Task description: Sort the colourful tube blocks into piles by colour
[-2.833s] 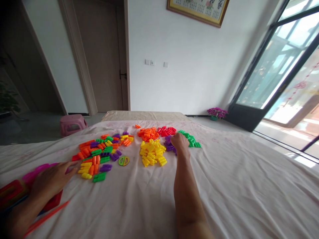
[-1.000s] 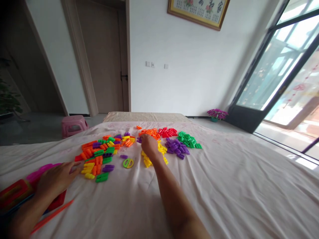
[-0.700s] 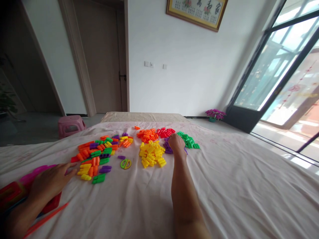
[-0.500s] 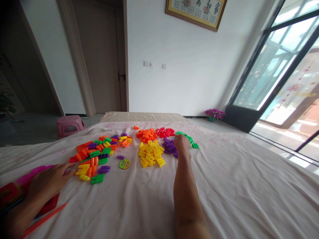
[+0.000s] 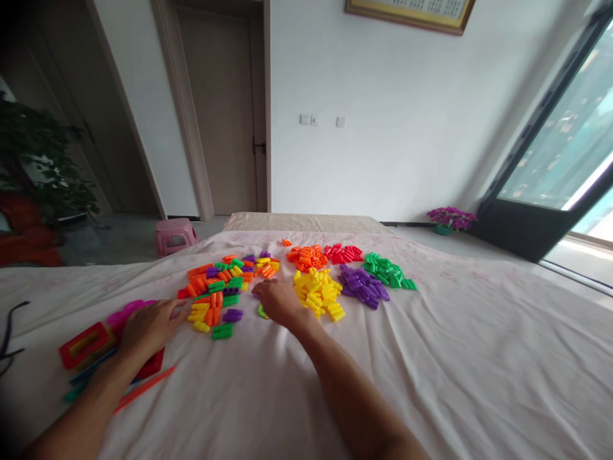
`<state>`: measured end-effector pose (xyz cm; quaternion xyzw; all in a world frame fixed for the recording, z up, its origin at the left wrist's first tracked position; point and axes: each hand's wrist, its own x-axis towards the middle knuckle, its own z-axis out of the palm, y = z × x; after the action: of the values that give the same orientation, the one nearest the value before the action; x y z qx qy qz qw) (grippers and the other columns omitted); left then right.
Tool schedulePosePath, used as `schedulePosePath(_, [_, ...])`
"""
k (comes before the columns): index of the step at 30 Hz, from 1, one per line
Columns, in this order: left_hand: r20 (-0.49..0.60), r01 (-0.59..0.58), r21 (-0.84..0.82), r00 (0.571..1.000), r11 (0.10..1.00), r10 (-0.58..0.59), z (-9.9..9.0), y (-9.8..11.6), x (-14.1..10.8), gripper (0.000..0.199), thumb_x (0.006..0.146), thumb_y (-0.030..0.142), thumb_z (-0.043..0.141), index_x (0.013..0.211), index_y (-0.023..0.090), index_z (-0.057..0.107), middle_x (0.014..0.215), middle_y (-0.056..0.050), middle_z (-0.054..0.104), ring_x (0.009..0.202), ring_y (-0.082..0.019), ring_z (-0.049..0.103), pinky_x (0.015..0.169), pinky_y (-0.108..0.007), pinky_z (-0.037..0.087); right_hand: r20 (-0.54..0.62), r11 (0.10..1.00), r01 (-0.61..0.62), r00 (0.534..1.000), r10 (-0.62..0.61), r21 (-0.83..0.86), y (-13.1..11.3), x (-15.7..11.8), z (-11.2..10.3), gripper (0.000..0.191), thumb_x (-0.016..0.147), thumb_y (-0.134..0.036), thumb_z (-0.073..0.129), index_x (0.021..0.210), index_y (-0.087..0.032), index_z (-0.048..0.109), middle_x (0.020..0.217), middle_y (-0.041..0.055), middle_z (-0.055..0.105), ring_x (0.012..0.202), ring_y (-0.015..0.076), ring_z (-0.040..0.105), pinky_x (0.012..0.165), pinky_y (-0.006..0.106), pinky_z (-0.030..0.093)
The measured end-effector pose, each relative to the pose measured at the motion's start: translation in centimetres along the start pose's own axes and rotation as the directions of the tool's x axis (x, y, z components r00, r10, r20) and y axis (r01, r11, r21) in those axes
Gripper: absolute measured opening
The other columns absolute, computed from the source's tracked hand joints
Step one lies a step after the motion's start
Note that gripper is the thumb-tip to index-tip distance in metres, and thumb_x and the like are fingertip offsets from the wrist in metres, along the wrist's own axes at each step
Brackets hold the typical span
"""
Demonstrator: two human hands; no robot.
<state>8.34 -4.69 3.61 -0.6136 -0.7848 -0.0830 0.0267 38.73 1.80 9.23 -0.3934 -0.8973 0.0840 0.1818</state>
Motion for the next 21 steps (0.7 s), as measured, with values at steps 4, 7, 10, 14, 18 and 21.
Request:
schedulePosePath(4, [-0.034, -0.006, 0.016, 0.999, 1.0, 0.007, 0.4, -0.2, 0.1, 0.045, 0.089, 0.047, 0.041, 0.119, 0.025, 0.068, 0.12, -0.008, 0.071, 0.112, -0.028, 0.062, 0.093, -0.039, 0.04, 0.02, 0.991, 0.133, 0.991, -0.133, -0.025, -2.3, -0.5, 3.7, 0.029, 0.097, -0.03, 0.05, 0.122, -0.024, 0.064, 0.115, 0.0058, 0.071, 0.105, 0.0198, 0.063, 0.092, 0.029, 0.045])
schedulePosePath(7, [-0.035, 0.003, 0.017, 0.999, 1.0, -0.002, 0.5, -0.1, 0.1, 0.043, 0.088, 0.045, 0.043, 0.117, 0.025, 0.068, 0.118, -0.008, 0.071, 0.111, -0.027, 0.062, 0.093, -0.039, 0.04, 0.023, 0.987, 0.16, 0.987, -0.159, -0.03, -2.8, -0.8, 5.3, 0.029, 0.097, -0.032, 0.053, 0.124, -0.025, 0.063, 0.116, 0.0052, 0.07, 0.107, 0.0199, 0.061, 0.094, 0.03, 0.044])
schedulePosePath(10, [-0.038, 0.0, 0.021, 0.999, 1.0, 0.0, 0.4, -0.1, 0.1, 0.043, 0.088, 0.044, 0.043, 0.118, 0.025, 0.068, 0.118, -0.009, 0.071, 0.111, -0.028, 0.062, 0.092, -0.039, 0.04, 0.017, 0.985, 0.168, 0.986, -0.168, -0.032, -2.7, -0.8, 6.2, 0.027, 0.098, -0.028, 0.051, 0.122, -0.025, 0.063, 0.112, 0.0042, 0.071, 0.104, 0.0193, 0.061, 0.093, 0.03, 0.043])
schedulePosePath(14, [-0.049, -0.01, 0.019, 0.999, 1.0, 0.011, 0.5, -0.2, 0.1, 0.043, 0.089, 0.045, 0.042, 0.118, 0.025, 0.068, 0.117, -0.009, 0.072, 0.111, -0.028, 0.062, 0.09, -0.038, 0.04, -0.005, 0.988, 0.149, 0.989, -0.149, -0.037, -2.4, -0.8, 6.6, 0.026, 0.098, -0.026, 0.049, 0.118, -0.024, 0.065, 0.106, 0.0044, 0.071, 0.099, 0.0194, 0.061, 0.089, 0.03, 0.044])
schedulePosePath(18, [-0.078, -0.023, 0.026, 0.997, 0.999, 0.025, 0.8, -0.3, 0.1, 0.043, 0.089, 0.044, 0.043, 0.117, 0.023, 0.068, 0.117, -0.009, 0.072, 0.11, -0.028, 0.063, 0.092, -0.04, 0.041, -0.027, 0.994, 0.109, 0.994, -0.11, -0.026, -2.4, -1.1, 6.3, 0.023, 0.095, -0.024, 0.053, 0.113, -0.023, 0.066, 0.103, 0.005, 0.07, 0.098, 0.0192, 0.06, 0.09, 0.03, 0.043])
schedulePosePath(21, [-0.093, -0.043, 0.01, 0.995, 0.999, 0.044, 1.1, -0.5, 0.1, 0.046, 0.089, 0.045, 0.042, 0.117, 0.021, 0.069, 0.114, -0.01, 0.072, 0.108, -0.029, 0.064, 0.093, -0.041, 0.041, -0.076, 0.996, 0.085, 0.993, -0.086, -0.021, -2.4, -1.3, 6.1, 0.023, 0.091, -0.022, 0.056, 0.112, -0.023, 0.066, 0.102, 0.005, 0.069, 0.098, 0.0192, 0.059, 0.088, 0.029, 0.044])
